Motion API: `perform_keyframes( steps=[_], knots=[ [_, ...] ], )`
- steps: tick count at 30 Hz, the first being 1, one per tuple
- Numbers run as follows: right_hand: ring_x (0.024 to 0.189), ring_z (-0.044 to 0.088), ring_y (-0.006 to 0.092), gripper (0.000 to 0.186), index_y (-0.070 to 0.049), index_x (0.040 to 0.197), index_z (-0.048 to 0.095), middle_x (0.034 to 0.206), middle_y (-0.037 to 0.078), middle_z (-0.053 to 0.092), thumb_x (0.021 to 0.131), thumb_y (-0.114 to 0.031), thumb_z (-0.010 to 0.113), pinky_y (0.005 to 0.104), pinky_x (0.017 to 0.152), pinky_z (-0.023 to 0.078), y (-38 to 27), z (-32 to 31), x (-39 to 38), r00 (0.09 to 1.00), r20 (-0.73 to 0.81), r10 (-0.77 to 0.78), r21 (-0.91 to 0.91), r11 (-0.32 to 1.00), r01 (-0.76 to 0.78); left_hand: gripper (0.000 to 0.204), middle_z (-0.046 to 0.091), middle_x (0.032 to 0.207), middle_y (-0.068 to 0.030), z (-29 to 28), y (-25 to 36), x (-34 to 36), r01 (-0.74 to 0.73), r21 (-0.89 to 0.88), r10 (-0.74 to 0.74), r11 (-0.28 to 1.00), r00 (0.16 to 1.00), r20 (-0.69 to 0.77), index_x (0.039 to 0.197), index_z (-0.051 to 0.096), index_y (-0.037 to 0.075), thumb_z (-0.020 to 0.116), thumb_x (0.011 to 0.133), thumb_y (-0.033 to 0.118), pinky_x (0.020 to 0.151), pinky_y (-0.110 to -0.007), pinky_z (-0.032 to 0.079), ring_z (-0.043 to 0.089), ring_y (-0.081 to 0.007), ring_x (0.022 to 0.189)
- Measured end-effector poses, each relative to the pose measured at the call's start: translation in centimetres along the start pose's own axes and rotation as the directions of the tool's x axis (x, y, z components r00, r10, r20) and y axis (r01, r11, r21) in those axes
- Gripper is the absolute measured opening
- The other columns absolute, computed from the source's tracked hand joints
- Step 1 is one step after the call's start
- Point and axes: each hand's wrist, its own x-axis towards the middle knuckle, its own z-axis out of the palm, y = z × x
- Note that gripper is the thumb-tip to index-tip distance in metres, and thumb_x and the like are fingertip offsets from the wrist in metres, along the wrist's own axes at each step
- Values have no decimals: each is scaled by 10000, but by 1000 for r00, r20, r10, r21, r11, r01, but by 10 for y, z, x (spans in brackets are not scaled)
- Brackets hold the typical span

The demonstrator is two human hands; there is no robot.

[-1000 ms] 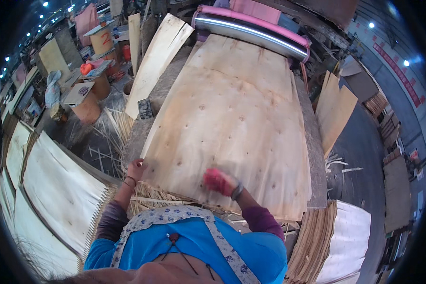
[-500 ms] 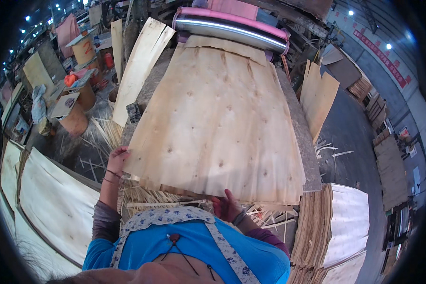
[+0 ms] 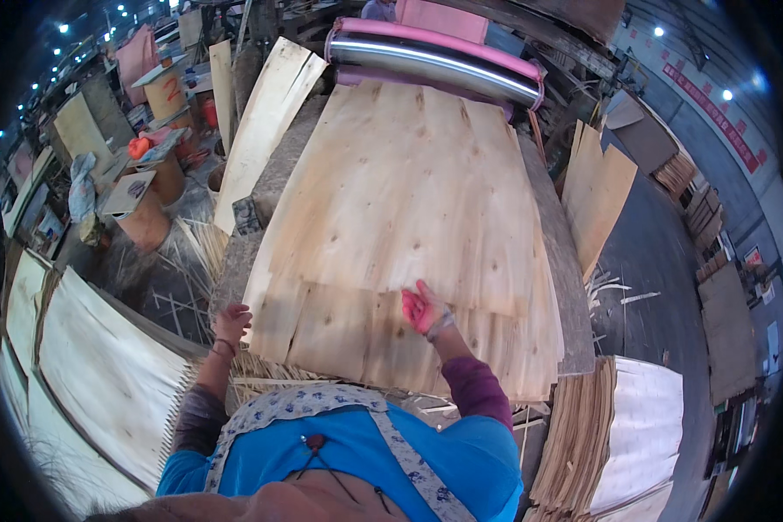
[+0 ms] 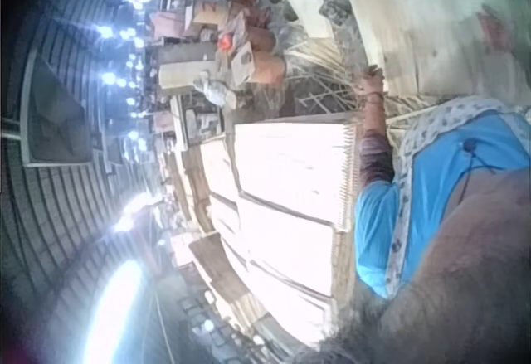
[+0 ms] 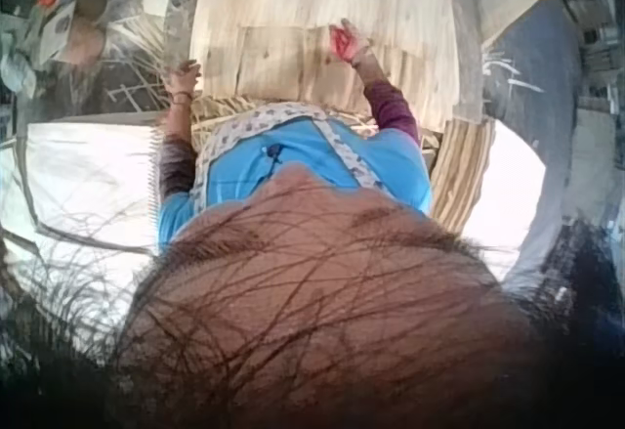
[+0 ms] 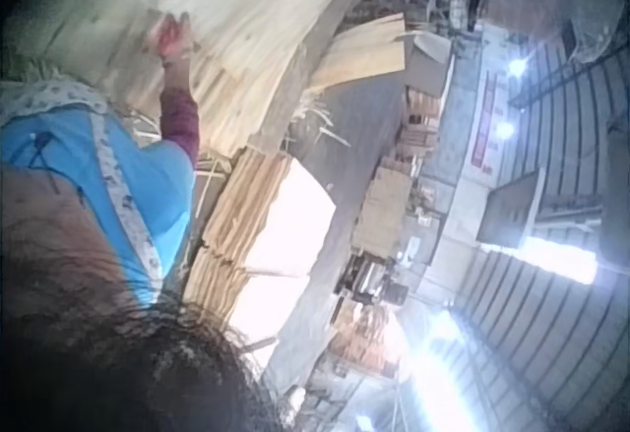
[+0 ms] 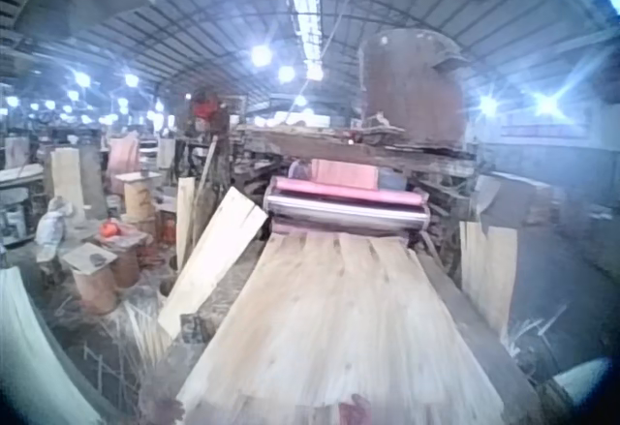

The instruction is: The person collects thin wood sheets from a roller machine and stacks them by hand. The person then carries the stack of wood sheets and places it onto a pile on the floor.

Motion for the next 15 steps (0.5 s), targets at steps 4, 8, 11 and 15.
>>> perform_keyframes(
  steps=[4, 8, 11, 15],
  knots=[
    [599, 575, 148, 256, -95, 889, 561, 751, 49, 619, 788, -330, 568, 284, 488, 467, -39, 22, 47, 987, -131, -87, -17, 996, 86, 243, 588, 733, -31, -3, -32, -4, -1, -6, 1, 1000, 1000, -10, 937, 566, 65, 610, 705, 121, 451, -229, 414, 554, -93, 602],
    [667, 586, 180, 227, -122, 957, 527, 804, 54, 616, 815, -300, 526, 315, 551, 494, -72, 22, 101, 976, -35, -215, 38, 976, 216, 279, 586, 734, -43, 3, -47, -11, -57, 181, 73, 982, 994, -84, 960, 574, 48, 617, 702, 147, 525, -260, 447, 553, -128, 620],
    [836, 576, 207, 228, -163, 973, 507, 947, 69, 590, 805, -315, 536, 370, 696, 493, -90, 35, 133, 955, -55, -291, 208, 932, 296, 317, 587, 755, -69, 16, -25, -24, -138, 362, 181, 922, 979, -89, 976, 579, 42, 630, 690, 167, 597, -285, 460, 552, -170, 643],
    [971, 521, 246, 282, -129, 1038, 472, 1074, 103, 533, 807, -277, 537, 390, 821, 440, -61, 36, 145, 931, 90, -355, 87, 934, 348, 404, 563, 920, -152, 29, -28, -23, -269, 634, 391, 725, 919, -57, 993, 573, 80, 655, 642, 263, 721, -370, 448, 555, -279, 818]
  ],
)
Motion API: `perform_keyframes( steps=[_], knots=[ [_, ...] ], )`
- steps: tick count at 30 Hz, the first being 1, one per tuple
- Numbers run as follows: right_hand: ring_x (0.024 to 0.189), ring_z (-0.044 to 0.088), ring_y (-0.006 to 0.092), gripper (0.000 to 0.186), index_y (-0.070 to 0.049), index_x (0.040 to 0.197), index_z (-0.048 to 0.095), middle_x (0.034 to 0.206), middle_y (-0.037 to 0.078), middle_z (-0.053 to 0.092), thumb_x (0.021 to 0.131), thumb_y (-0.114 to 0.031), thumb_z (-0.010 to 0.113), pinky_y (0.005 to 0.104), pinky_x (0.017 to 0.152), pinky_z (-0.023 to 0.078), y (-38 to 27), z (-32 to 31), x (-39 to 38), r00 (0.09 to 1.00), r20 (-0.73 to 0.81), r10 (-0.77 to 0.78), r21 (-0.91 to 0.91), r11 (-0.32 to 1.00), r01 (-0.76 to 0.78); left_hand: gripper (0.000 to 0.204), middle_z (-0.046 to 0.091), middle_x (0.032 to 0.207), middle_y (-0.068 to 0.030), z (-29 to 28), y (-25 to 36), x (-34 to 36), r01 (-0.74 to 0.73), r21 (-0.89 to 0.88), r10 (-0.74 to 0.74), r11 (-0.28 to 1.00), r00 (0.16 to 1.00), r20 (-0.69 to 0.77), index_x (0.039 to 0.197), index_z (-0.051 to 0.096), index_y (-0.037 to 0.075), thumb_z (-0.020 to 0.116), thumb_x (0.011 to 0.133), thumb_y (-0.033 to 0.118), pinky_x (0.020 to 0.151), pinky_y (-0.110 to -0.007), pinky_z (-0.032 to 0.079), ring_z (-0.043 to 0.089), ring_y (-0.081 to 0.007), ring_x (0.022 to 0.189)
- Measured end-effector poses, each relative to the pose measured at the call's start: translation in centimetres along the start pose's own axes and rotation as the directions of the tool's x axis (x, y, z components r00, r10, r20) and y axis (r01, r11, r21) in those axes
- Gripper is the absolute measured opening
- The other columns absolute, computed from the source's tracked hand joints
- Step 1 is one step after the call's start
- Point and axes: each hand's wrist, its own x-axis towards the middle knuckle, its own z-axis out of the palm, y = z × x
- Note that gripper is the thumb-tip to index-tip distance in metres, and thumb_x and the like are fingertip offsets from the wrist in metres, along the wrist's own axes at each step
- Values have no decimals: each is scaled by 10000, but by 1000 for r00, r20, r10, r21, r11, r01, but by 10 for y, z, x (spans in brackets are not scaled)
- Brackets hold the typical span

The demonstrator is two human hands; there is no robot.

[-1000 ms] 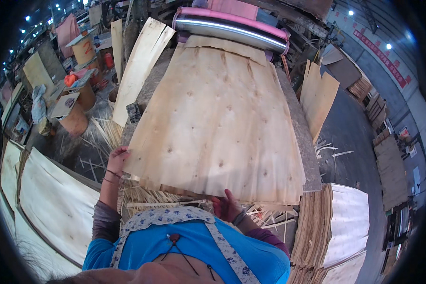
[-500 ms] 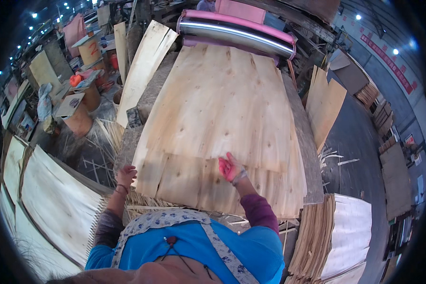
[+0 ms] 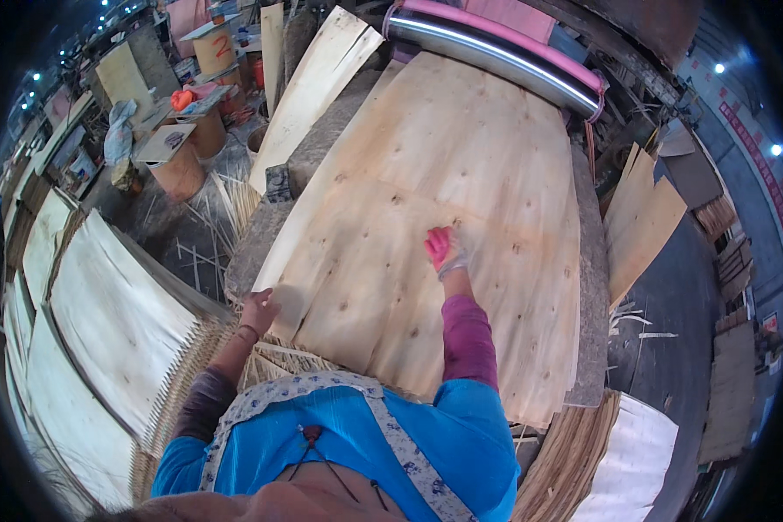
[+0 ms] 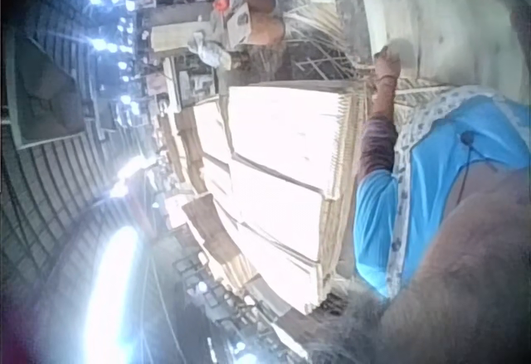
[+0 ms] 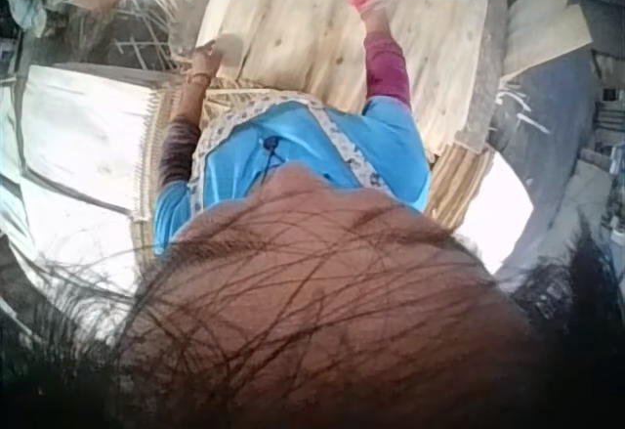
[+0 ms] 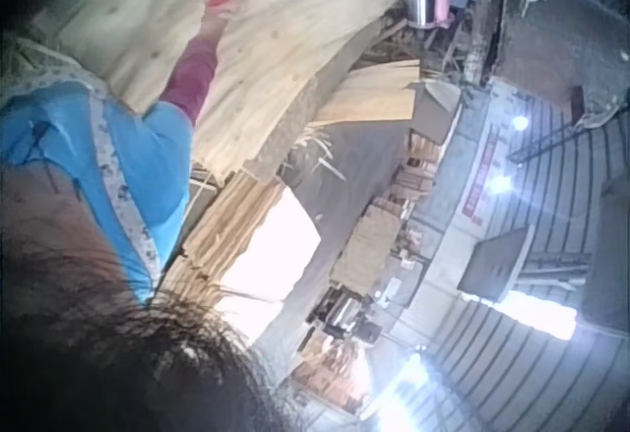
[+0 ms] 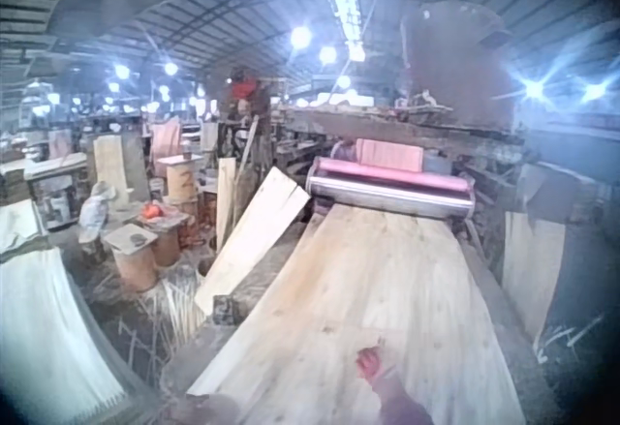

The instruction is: The person collects thin wood sheets from a roller machine and stacks them by hand. The person then carries the stack of wood sheets and places it onto a pile on the floor.

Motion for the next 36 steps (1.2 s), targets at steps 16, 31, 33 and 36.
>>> perform_keyframes(
  steps=[16, 31, 33, 36],
  knots=[
    [814, 593, 153, 411, -85, 1119, 497, 1019, 70, 587, 852, -391, 438, 301, 671, 490, 52, -12, -308, 589, 155, 793, -324, 604, -728, 310, 583, 644, -51, -23, 5, 52, 256, -527, -97, 810, 946, 309, 939, 580, 3, 658, 675, 146, 533, -250, 441, 537, -112, 556],
    [660, 564, 160, 412, -86, 929, 551, 795, 43, 593, 789, -471, 510, 283, 586, 460, 67, -56, -352, 793, 143, 593, 171, 774, -609, 139, 593, 792, -57, -64, 15, 61, 278, -878, 45, 390, 946, 320, 877, 570, 6, 560, 739, -9, 616, -232, 462, 559, -118, 667],
    [584, 532, 169, 301, -122, 899, 554, 772, 50, 593, 797, -404, 534, 311, 548, 450, 65, -48, -350, 886, 9, 464, 130, 878, -461, 129, 598, 792, -68, -50, 4, 58, 262, -862, 37, 433, 951, 307, 876, 571, -2, 562, 747, -3, 599, -221, 463, 563, -117, 660],
    [538, 506, 179, 221, -143, 877, 559, 743, 60, 590, 798, -349, 553, 316, 510, 446, 49, -44, -327, 900, -52, 433, 56, 901, -430, 149, 602, 790, -68, -12, -13, 69, 279, -835, -35, 475, 954, 298, 904, 564, -6, 565, 756, 5, 572, -222, 466, 566, -121, 641]
  ],
)
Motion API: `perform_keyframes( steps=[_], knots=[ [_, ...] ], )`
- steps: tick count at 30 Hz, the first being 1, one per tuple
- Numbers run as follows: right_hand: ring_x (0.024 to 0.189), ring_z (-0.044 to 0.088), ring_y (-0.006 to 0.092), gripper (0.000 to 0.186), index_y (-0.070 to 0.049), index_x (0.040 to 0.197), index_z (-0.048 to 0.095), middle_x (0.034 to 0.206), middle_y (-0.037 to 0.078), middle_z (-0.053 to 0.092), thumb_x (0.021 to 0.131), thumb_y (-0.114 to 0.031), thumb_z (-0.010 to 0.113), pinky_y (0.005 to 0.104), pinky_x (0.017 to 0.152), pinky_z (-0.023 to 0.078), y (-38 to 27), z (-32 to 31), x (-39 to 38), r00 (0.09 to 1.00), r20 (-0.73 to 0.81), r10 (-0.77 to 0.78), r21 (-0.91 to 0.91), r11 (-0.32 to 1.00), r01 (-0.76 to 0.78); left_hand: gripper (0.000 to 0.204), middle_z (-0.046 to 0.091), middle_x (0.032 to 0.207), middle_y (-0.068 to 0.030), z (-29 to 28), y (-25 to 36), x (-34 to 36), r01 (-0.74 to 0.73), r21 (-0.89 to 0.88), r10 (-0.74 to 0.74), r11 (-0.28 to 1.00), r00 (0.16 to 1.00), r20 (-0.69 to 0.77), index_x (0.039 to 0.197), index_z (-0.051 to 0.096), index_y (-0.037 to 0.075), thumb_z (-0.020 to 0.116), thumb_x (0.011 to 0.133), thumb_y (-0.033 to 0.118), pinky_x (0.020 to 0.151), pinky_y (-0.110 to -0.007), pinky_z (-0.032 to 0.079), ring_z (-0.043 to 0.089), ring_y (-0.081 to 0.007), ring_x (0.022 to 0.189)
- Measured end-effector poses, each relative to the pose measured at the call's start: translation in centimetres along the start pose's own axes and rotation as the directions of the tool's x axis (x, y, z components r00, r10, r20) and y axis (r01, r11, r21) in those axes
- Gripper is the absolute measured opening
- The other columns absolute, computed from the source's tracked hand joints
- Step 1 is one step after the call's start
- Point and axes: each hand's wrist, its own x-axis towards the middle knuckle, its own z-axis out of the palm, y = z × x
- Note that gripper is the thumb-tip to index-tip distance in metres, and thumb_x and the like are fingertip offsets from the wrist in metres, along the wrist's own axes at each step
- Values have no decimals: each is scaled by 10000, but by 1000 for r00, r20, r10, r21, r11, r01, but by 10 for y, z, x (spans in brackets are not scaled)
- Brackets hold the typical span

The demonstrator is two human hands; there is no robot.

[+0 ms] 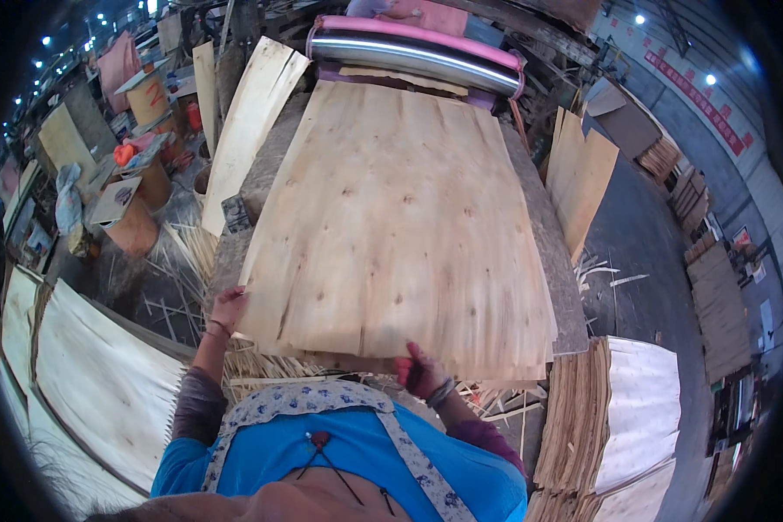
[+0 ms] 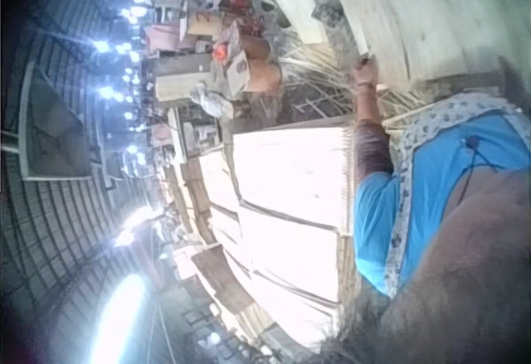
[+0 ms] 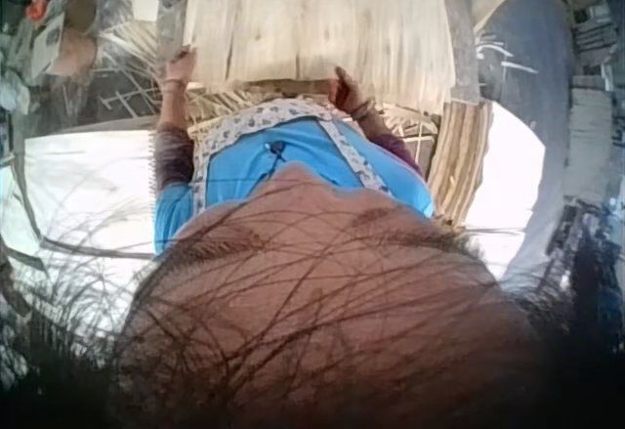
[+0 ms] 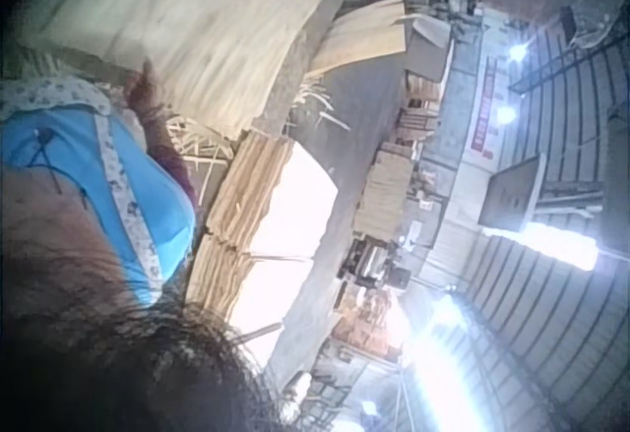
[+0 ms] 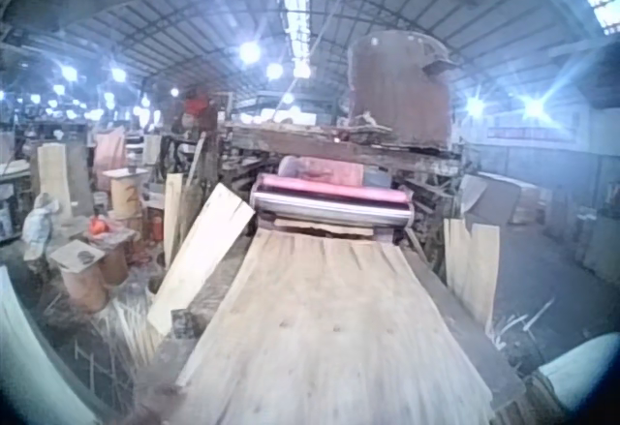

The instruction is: The person collects thin wood sheets from a roller machine and stacks them by hand. The person then carries the stack of wood sheets and places it onto a pile on the floor.

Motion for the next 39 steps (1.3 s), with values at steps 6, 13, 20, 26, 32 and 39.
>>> perform_keyframes(
  steps=[6, 13, 20, 26, 32, 39],
  knots=[
    [513, 532, 173, 312, -53, 841, 557, 645, 56, 584, 761, -352, 601, 286, 462, 444, -79, 8, 62, 999, -33, 25, -50, 998, -26, 295, 605, 786, -79, 26, -10, 36, 48, 212, -29, 976, 995, -91, 996, 546, -6, 609, 711, 35, 550, -241, 471, 565, -128, 626],
    [562, 553, 161, 227, -105, 879, 544, 742, 66, 601, 787, -309, 578, 314, 455, 458, -162, 22, 166, 998, -27, -52, -41, 998, 51, 422, 604, 820, -93, 3, -46, 13, 86, 456, 1, 886, 982, -187, 1080, 524, 5, 631, 690, 127, 617, -276, 471, 571, -156, 694],
    [815, 561, 205, 251, -132, 997, 506, 960, 97, 570, 800, -278, 556, 364, 676, 489, -216, 55, 238, 967, 24, -255, 62, 965, 253, 481, 576, 912, -144, 33, -21, -40, 130, 794, 51, 594, 979, -199, 1089, 533, 82, 629, 636, 214, 741, -364, 456, 561, -287, 828],
    [1025, 483, 272, 290, -92, 1063, 457, 1087, 106, 508, 815, -225, 530, 414, 854, 405, -158, 55, 234, 970, 110, -217, -170, 957, 234, 539, 428, 1157, -132, 58, -2, -51, 308, 907, -19, 289, 949, -316, 1135, 471, 164, 606, 646, 345, 888, -435, 337, 381, -325, 1085],
    [1026, 486, 244, 324, -72, 1096, 478, 1091, 83, 514, 812, -217, 538, 388, 865, 398, -85, 16, 152, 903, 405, -145, -480, 807, 345, 413, 446, 1135, -129, 53, 1, -53, 205, 904, -36, 376, 978, -207, 995, 564, 122, 604, 654, 352, 889, -439, 330, 380, -296, 1089],
    [1001, 517, 199, 431, -95, 1162, 460, 1135, 79, 515, 835, -376, 476, 354, 823, 441, -27, 20, 30, 900, 158, 407, -428, 849, -309, 335, 588, 772, -121, 39, 5, -41, -9, 775, 135, 632, 986, -98, 875, 559, 32, 665, 637, 242, 664, -343, 459, 571, -258, 746]
  ],
)
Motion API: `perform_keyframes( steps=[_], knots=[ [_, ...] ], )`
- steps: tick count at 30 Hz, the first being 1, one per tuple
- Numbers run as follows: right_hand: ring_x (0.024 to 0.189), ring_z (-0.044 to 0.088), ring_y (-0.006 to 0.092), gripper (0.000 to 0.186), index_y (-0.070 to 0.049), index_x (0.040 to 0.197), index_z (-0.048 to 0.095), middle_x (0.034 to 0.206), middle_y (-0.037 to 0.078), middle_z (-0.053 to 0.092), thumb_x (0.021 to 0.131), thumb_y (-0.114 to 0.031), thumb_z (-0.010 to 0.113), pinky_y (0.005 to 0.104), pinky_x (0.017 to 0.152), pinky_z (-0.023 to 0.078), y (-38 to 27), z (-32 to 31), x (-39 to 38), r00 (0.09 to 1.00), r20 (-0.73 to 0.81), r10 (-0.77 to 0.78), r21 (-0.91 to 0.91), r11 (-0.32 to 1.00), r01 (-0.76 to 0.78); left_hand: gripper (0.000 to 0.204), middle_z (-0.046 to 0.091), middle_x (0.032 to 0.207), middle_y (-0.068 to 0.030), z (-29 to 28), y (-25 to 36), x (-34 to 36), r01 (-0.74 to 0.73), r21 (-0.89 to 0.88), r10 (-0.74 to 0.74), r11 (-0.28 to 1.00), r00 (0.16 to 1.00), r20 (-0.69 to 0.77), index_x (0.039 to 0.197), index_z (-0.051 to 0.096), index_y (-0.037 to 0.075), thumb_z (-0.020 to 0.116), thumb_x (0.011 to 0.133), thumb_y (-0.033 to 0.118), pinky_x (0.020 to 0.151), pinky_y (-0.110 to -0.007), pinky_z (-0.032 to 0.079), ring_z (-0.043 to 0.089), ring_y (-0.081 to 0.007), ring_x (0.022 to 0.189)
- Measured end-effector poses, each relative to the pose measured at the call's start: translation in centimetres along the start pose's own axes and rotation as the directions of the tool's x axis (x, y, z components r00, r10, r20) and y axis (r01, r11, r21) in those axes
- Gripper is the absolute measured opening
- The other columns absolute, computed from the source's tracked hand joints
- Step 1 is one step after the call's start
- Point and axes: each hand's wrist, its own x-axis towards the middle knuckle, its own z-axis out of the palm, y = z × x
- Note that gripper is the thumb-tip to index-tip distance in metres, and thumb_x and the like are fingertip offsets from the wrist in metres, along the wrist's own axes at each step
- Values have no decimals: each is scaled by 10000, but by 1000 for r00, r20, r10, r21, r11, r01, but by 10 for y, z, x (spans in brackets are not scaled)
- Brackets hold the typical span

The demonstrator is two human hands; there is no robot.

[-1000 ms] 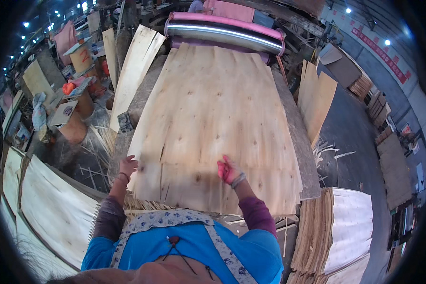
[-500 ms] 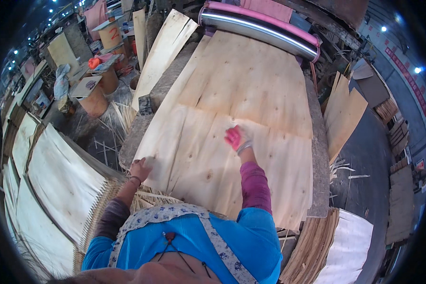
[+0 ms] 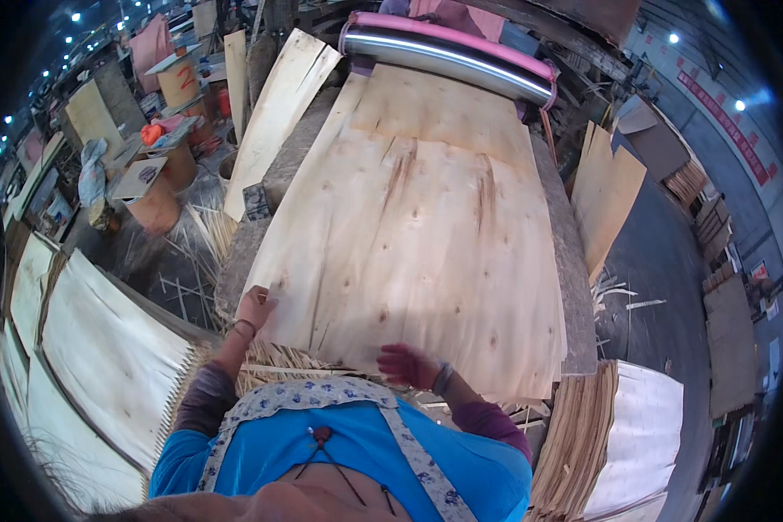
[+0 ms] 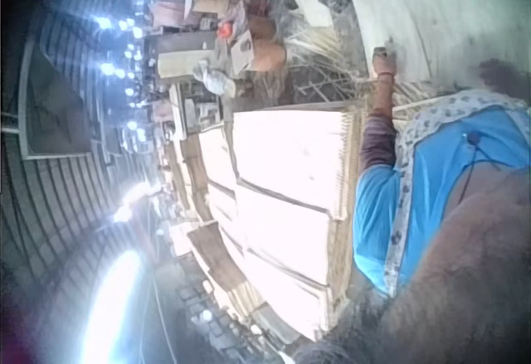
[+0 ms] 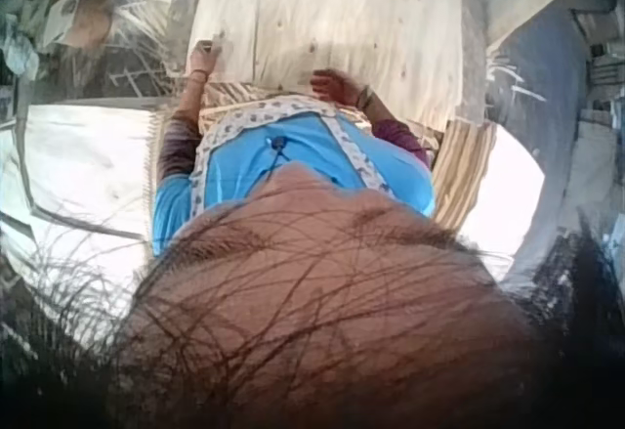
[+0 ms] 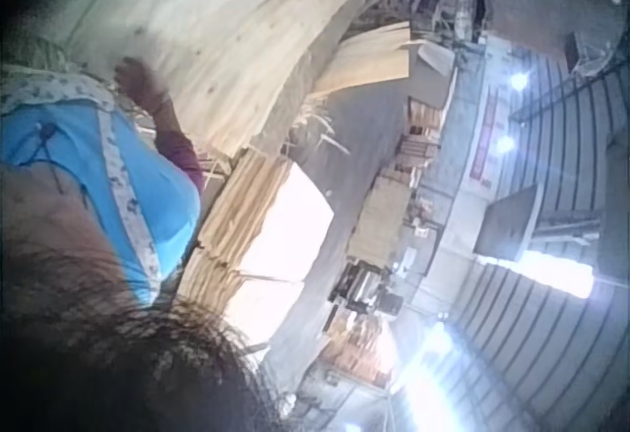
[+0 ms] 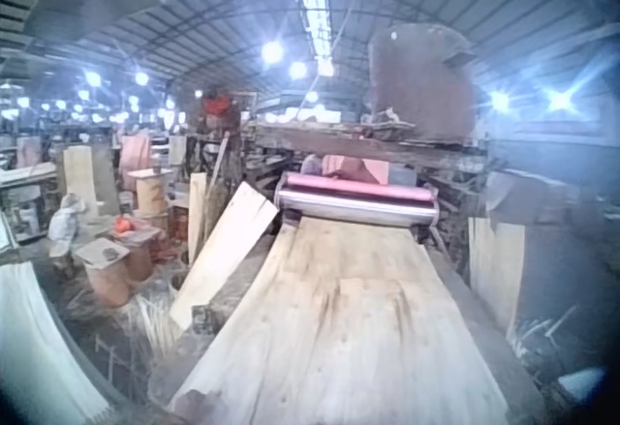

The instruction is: The person collects thin wood sheets from a roller machine and stacks them by hand. The person then carries the stack of wood sheets and places it onto a pile on the floor.

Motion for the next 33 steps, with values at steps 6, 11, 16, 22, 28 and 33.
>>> perform_keyframes(
  steps=[6, 11, 16, 22, 28, 33],
  knots=[
    [879, 583, 201, 467, -66, 1130, 488, 1057, 99, 564, 822, -417, 483, 343, 770, 481, 50, -22, -19, 996, -22, 86, 176, 981, -81, 274, 569, 665, -54, -34, 51, 3, 37, -456, 27, 889, 991, 134, 881, 523, 23, 658, 644, 38, 522, -241, 433, 533, -105, 587],
    [929, 559, 236, 547, -11, 1068, 530, 1013, 136, 581, 789, -480, 499, 345, 827, 437, 60, 3, -33, 983, -180, 38, 260, 966, 10, 226, 572, 691, -44, -46, 56, 6, 155, -771, -4, 617, 981, 194, 895, 509, 50, 609, 700, -5, 536, -228, 432, 529, -97, 589],
    [896, 566, 256, 547, -10, 1036, 541, 1000, 137, 585, 774, -489, 516, 371, 788, 456, 92, -4, -33, 997, -42, -57, 457, 887, 70, 198, 572, 749, -56, -63, 38, -1, 196, -858, -14, 475, 976, 215, 876, 514, 49, 606, 712, -14, 575, -247, 465, 551, -122, 636],
    [661, 562, 182, 463, -9, 866, 601, 773, 74, 617, 752, -456, 569, 300, 602, 462, 67, 13, -25, 953, -262, -154, 336, 911, 239, 194, 567, 750, -32, -36, -60, 3, 279, -663, -158, 694, 958, 238, 915, 539, 41, 589, 728, 29, 542, -235, 460, 549, -110, 588],
    [562, 553, 186, 419, 5, 903, 573, 710, 67, 607, 735, -375, 625, 277, 500, 452, -47, -28, 18, 894, -313, -321, 133, 917, 376, 322, 595, 746, -60, -34, -17, -9, 446, -656, -292, 608, 895, 337, 1021, 497, 52, 603, 718, 72, 462, -231, 436, 575, -138, 561],
    [644, 577, 184, 228, -127, 888, 516, 807, 99, 606, 760, -290, 609, 297, 517, 485, -142, -61, 66, 798, -408, -444, 157, 827, 540, 338, 596, 742, -66, -26, -28, -14, 409, -639, -313, 651, 912, 265, 1027, 501, 58, 610, 710, 105, 445, -238, 430, 576, -135, 559]
  ],
)
